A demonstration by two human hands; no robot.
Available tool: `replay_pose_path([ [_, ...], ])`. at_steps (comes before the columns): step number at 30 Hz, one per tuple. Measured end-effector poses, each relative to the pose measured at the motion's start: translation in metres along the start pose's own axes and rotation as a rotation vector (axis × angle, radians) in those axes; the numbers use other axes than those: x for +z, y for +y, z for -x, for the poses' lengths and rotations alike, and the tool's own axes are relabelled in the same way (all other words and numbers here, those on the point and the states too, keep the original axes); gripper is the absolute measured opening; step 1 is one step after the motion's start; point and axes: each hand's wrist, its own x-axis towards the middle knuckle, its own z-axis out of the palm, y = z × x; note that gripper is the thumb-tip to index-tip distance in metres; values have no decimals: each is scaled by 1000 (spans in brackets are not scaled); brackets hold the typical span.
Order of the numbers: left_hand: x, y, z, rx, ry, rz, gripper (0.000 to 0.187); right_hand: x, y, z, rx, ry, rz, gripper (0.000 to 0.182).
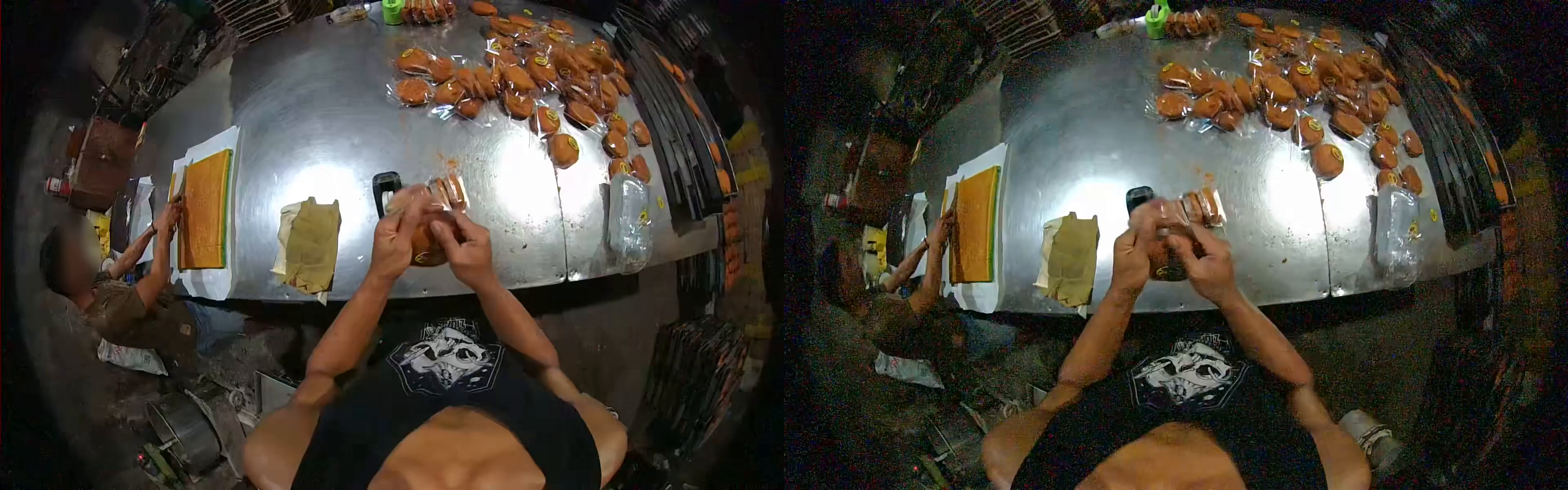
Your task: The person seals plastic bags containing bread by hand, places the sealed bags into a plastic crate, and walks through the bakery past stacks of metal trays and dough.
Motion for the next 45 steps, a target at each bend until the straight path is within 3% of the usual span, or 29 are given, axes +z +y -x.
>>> replay_pose_path([
  [1,2,-4,-6,182,65,-314,32,-10,-3,-3,183,-149,-141,37],
  [2,4,-8,-11,343,192,-638,32,-12,-7,-4,248,-79,-297,27],
  [5,22,-12,-4,467,222,-629,33,-13,-11,-19,287,93,-927,21],
  [6,18,-7,-2,332,-49,-524,31,-21,-5,-22,186,28,-836,20],
  [9,8,8,-12,-227,-303,-237,28,-40,6,-28,-23,-99,-382,21],
  [10,8,16,-13,-436,-268,-239,25,-40,4,-28,143,-18,-341,18],
  [13,11,22,-11,-455,-226,-332,22,-36,-3,-34,159,104,-68,12],
  [14,7,9,-8,-395,-187,-197,18,-36,-6,-34,-41,78,94,10],
  [17,-3,-12,4,-80,-1,21,15,-42,-14,-35,-336,-189,122,13],
  [18,2,2,8,-358,54,365,14,-42,-13,-32,-281,-262,-17,13],
  [21,-29,-23,31,-375,-154,159,15,-22,-1,-17,-238,-152,165,12],
  [22,-30,-24,37,-517,-80,150,17,-7,-1,-7,-185,-84,308,20],
  [25,-30,-16,57,-249,166,-240,7,32,30,32,320,-130,0,30],
  [26,-31,-8,64,-162,203,-297,8,39,38,46,441,-269,-214,29],
  [29,-45,-20,94,51,276,-369,10,73,12,74,616,-304,-852,34],
  [30,-46,-28,100,-66,284,36,30,79,35,82,594,-379,-836,48],
  [33,-52,-16,104,-460,309,304,48,101,32,83,466,-130,-650,55],
  [34,-57,-23,105,-439,245,559,50,103,23,70,306,-78,-373,50],
  [37,-76,-27,104,-522,238,805,45,105,66,21,319,-90,188,38],
  [40,-101,-49,101,-529,213,825,34,119,99,-3,478,-49,32,35],
  [43,-101,-19,92,-527,258,819,31,117,78,13,56,60,192,27],
  [45,-104,-2,90,-540,278,812,32,101,63,26,30,-113,184,26],
])
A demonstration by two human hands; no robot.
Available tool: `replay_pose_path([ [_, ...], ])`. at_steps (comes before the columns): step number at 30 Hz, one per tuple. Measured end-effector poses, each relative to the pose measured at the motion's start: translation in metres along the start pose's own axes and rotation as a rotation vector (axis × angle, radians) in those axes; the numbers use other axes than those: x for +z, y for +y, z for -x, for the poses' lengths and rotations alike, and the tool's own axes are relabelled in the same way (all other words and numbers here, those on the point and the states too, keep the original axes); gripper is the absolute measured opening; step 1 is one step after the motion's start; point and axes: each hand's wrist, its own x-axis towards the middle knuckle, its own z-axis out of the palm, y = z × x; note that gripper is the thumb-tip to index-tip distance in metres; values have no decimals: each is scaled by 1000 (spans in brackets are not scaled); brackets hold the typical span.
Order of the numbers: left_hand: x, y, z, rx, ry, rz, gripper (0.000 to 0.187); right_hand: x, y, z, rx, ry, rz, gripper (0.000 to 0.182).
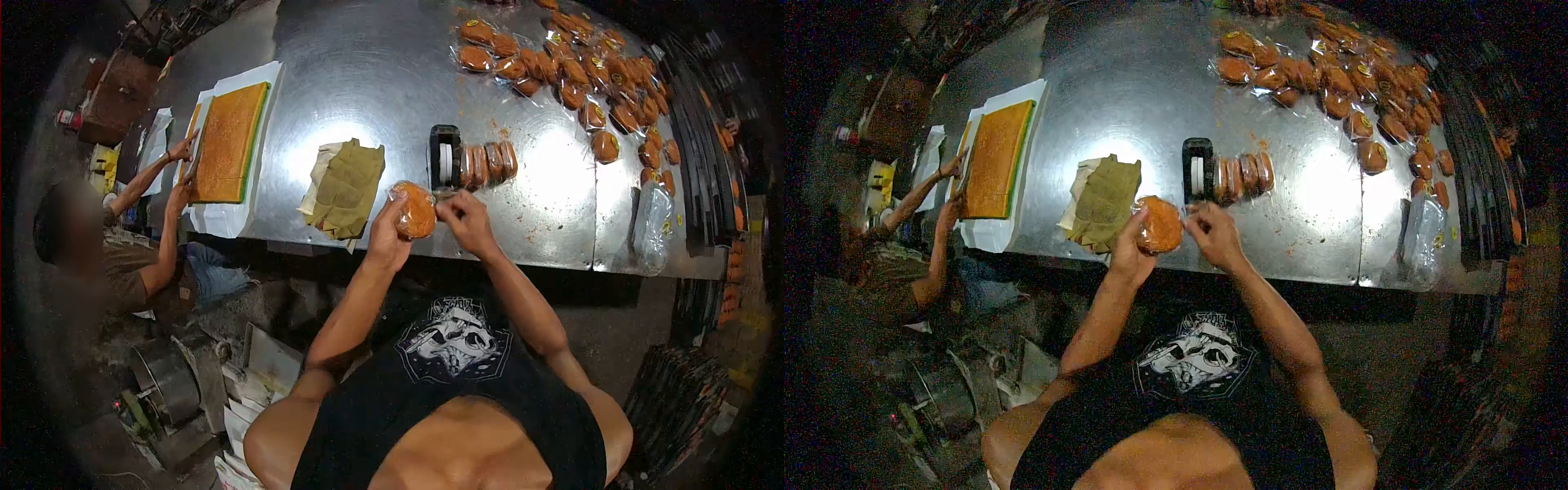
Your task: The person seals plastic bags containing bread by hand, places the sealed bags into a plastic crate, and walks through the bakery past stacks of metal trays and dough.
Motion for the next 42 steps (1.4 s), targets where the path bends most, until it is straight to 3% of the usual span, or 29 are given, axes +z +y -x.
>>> replay_pose_path([
  [3,-5,1,-5,-18,-60,-163,44,-10,69,11,143,-87,157,29],
  [6,3,-2,-12,-67,-174,-302,62,-53,33,-2,184,-290,302,34],
  [7,4,-6,-17,-113,-168,-406,76,-67,-10,-3,206,-304,54,33],
  [10,20,-30,-29,62,-261,-697,77,-91,-76,-10,38,-460,-380,36],
  [14,28,-34,-39,-218,-482,-644,76,-114,-65,-25,239,-444,70,35],
  [16,54,-22,-44,-438,-501,-588,56,-130,-41,-29,278,-376,193,35],
  [17,61,-24,-47,-508,-422,-508,50,-131,-28,-21,71,-238,-4,39],
  [18,67,-27,-52,-586,-337,-427,45,-136,-25,-22,-83,-242,-10,45],
  [19,68,-29,-63,-659,-397,-233,42,-140,-23,-22,-231,-245,-18,52],
  [20,77,-32,-75,-606,-363,-304,45,-145,-20,-22,-380,-242,-26,58],
  [24,123,-45,-167,-282,-213,-573,51,-150,31,-33,-62,279,109,55],
  [25,120,-53,-214,-80,-151,-887,56,-150,50,-44,-280,512,196,42],
  [27,140,-68,-289,92,-82,-1124,57,-135,112,-53,-247,486,324,46],
  [28,148,-77,-329,-99,80,-921,50,-133,131,-58,-229,474,388,48],
  [29,154,-88,-364,-282,235,-708,44,-134,135,-54,-169,252,347,67],
  [32,124,-131,-456,-250,213,-506,30,-144,118,-48,-200,196,486,70],
  [33,134,-139,-462,-101,302,-436,19,-151,118,-49,-134,156,333,71],
  [35,171,-131,-431,318,197,-597,17,-173,118,-52,13,198,179,71],
  [37,171,-119,-408,708,24,-837,15,-192,119,-56,107,270,15,77],
  [39,218,-73,-298,720,-60,-1331,13,-218,85,-67,-17,390,197,79],
  [42,209,-31,-218,513,-547,-1357,10,-236,36,-88,-176,427,301,85],
])
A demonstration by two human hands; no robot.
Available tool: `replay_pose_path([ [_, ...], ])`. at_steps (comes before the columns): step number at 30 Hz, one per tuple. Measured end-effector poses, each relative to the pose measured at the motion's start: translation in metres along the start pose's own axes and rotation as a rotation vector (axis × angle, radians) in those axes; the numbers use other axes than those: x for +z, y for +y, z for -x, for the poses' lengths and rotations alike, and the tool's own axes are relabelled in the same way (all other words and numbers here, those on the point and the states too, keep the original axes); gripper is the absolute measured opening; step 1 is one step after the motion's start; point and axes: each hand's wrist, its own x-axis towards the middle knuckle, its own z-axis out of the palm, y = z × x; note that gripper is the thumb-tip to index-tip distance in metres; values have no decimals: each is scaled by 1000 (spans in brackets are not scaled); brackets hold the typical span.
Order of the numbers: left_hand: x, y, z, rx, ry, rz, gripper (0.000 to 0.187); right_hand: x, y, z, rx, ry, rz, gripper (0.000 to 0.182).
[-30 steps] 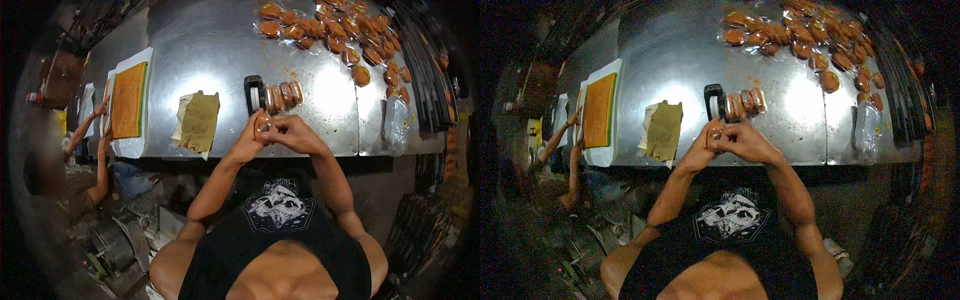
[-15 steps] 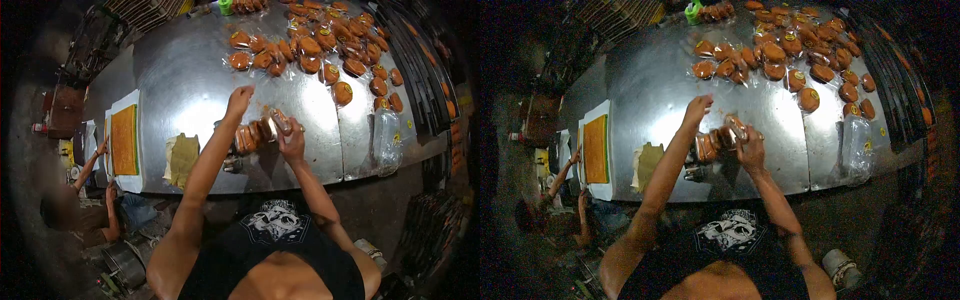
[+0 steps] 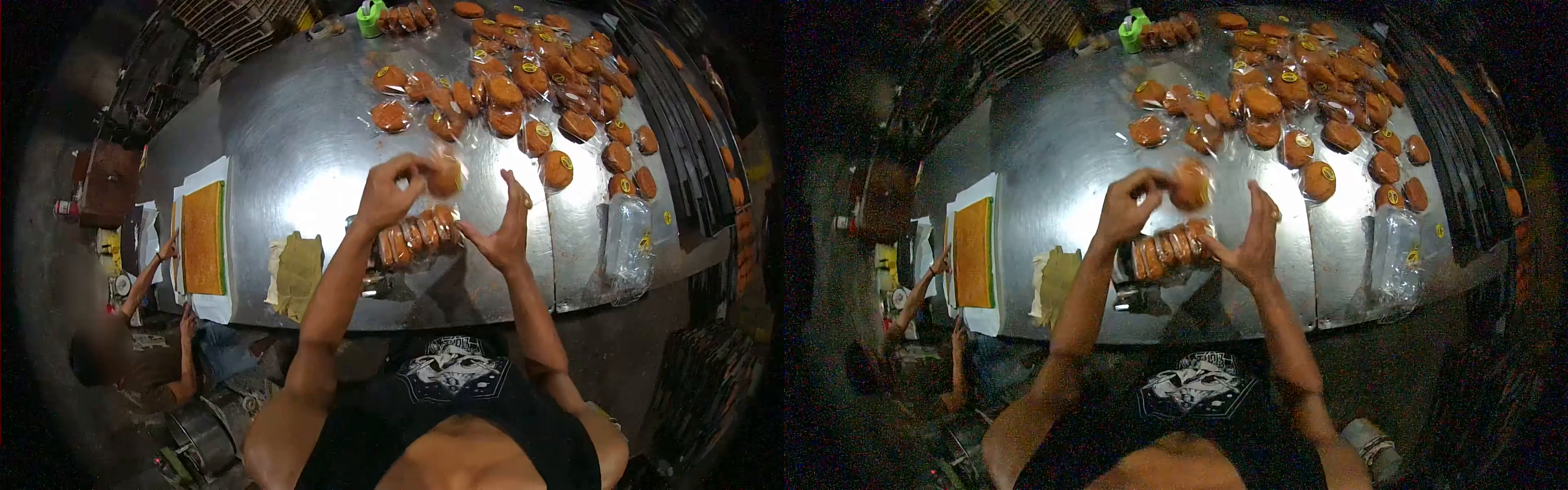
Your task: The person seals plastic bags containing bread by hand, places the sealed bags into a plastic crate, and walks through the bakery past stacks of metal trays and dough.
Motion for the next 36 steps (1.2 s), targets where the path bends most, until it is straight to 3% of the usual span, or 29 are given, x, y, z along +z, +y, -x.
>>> replay_pose_path([
  [1,0,5,20,-20,-27,400,22,1,-10,-2,-48,-7,-6,87],
  [2,2,10,39,-33,-53,800,38,4,-15,4,85,-223,-169,84],
  [4,21,20,69,54,306,933,71,26,-23,15,355,-413,-664,70],
  [5,22,6,88,-136,290,1000,94,35,-32,23,370,-370,-745,62],
  [7,26,-4,123,-347,264,943,62,48,-61,49,415,-299,-905,45],
  [8,26,-6,138,-414,239,929,47,50,-70,58,373,-273,-832,38],
  [10,19,2,163,-420,332,938,35,52,-90,72,288,-208,-690,23],
  [11,17,4,176,-428,371,943,32,53,-99,77,185,-160,-523,14],
  [14,3,-5,200,-429,365,850,33,60,-108,99,106,-70,-431,13],
  [16,-3,7,208,-425,446,945,37,62,-122,103,173,-99,-298,10],
  [18,-10,2,217,-404,438,1007,38,71,-143,106,152,-36,-296,12],
  [19,-13,2,220,-404,429,932,40,80,-153,110,-32,167,-252,32],
  [22,-29,28,227,-436,225,710,39,87,-166,121,-379,115,-133,50],
  [23,-29,25,229,-285,154,751,38,93,-158,138,-158,-21,-245,44],
  [26,-26,16,225,10,329,368,36,81,-156,128,237,-313,-649,31],
  [28,-21,3,222,161,560,-397,37,72,-159,123,468,-384,-751,21],
  [30,-6,4,222,188,748,-476,37,74,-160,118,552,-247,-959,21],
  [31,-6,6,227,201,534,-94,38,77,-156,117,459,-204,-1120,21],
  [34,-19,7,228,-36,31,138,35,53,-151,104,240,-397,-1028,21],
  [35,-23,8,225,-243,-28,341,35,52,-138,101,90,-422,-758,20],
  [36,-25,10,222,-337,-59,347,34,50,-134,102,227,-418,-776,20],
])
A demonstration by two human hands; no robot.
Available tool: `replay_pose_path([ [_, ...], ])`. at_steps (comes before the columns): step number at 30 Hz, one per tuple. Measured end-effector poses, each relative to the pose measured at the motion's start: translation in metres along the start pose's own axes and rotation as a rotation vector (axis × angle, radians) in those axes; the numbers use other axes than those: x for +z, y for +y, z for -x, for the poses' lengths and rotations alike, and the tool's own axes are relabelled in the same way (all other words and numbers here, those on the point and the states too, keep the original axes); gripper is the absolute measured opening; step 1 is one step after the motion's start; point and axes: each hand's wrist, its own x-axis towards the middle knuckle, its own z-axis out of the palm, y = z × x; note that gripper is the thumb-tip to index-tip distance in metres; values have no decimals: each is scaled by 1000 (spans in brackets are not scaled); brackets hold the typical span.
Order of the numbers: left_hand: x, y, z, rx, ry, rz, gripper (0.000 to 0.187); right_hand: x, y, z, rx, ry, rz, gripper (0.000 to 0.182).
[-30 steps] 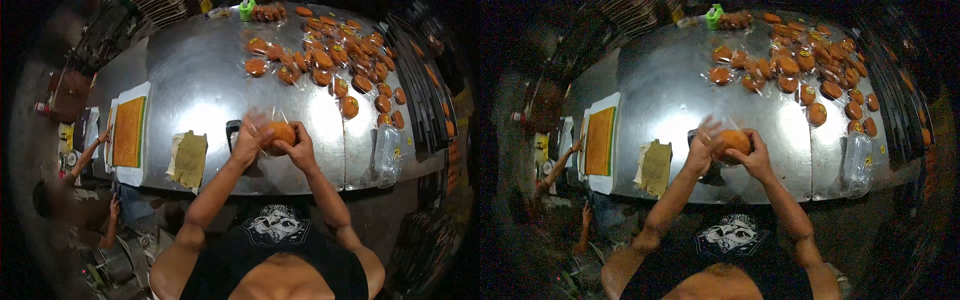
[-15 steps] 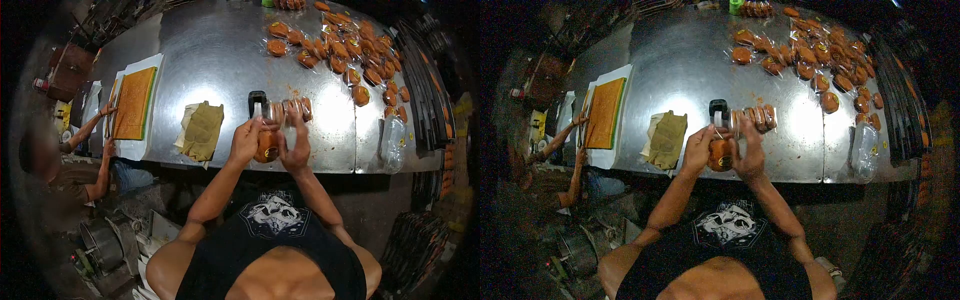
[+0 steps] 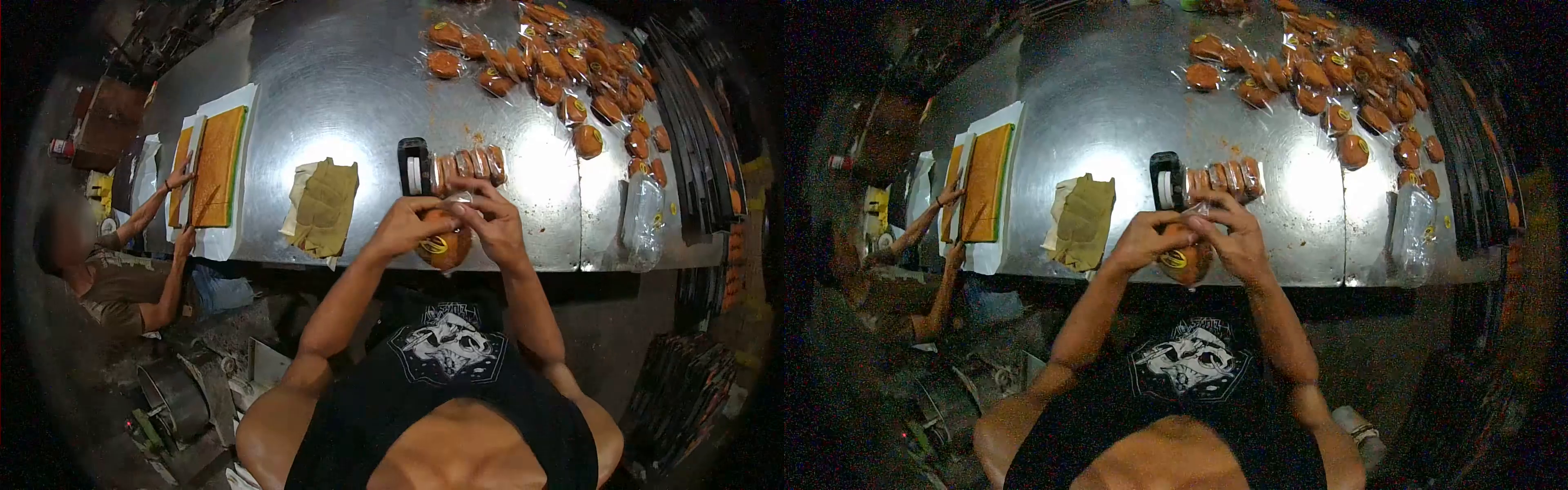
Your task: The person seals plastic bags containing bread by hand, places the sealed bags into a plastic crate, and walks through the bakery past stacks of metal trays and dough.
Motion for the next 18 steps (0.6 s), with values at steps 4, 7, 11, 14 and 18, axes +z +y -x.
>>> replay_pose_path([
  [4,7,11,-13,-111,43,-63,24,-1,4,-8,137,266,-44,15],
  [7,19,0,-22,131,139,-6,17,-17,3,-13,1,253,385,12],
  [11,35,-14,-28,146,233,272,16,-42,-6,-21,-196,-81,234,14],
  [14,32,-24,-26,-183,161,468,14,-39,18,-17,-31,2,457,17],
  [18,44,-28,-14,-26,485,45,12,-6,57,12,413,-29,-78,30],
])
